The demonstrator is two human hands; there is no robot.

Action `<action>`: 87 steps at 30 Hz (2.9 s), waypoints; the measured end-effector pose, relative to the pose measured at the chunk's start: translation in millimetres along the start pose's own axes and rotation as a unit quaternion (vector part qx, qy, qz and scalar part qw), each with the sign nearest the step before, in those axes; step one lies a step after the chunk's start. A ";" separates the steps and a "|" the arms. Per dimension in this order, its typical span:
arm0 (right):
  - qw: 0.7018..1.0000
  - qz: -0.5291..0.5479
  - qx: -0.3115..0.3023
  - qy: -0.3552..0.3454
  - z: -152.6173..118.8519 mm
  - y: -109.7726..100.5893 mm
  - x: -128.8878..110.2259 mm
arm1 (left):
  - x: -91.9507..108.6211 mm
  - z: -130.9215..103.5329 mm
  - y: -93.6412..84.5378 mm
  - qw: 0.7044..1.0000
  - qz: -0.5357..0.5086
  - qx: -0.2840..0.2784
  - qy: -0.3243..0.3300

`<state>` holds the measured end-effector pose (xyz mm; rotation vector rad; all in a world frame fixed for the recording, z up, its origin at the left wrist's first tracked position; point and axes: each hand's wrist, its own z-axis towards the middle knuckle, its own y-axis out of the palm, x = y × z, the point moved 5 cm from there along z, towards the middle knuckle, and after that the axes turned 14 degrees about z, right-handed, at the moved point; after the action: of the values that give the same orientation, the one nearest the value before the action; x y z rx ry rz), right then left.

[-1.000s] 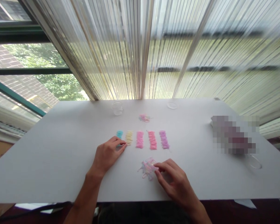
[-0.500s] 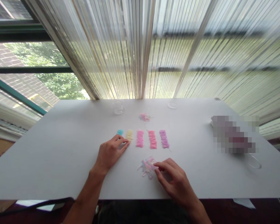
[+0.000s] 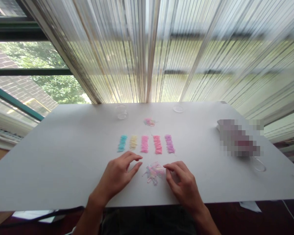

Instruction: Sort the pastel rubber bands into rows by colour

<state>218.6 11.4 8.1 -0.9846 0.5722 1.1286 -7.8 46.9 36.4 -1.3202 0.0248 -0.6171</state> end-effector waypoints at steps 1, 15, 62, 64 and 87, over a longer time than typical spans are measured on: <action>1.000 0.001 -0.006 -0.002 -0.1 0.4 -0.5 | 8.0 -2.9 4.5 1.000 -0.011 -0.020 0.010; 0.997 0.016 -0.077 0.001 -1.5 7.3 -0.9 | 17.2 -9.9 25.9 0.996 -0.080 -0.045 0.020; 0.991 0.036 -0.110 -0.064 -4.9 9.9 -11.9 | 52.5 -26.9 29.2 0.989 -0.084 0.090 0.087; 0.992 0.039 -0.101 -0.065 -3.7 8.5 -13.0 | 53.3 -24.4 28.6 0.987 -0.090 0.099 0.088; 0.994 0.048 -0.075 -0.058 -0.8 4.5 -15.3 | 47.4 -23.8 29.5 0.981 -0.168 0.083 0.050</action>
<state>208.9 3.9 18.4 -1.0208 0.4502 1.3215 35.6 8.4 18.4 -1.1391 -0.1669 -0.9513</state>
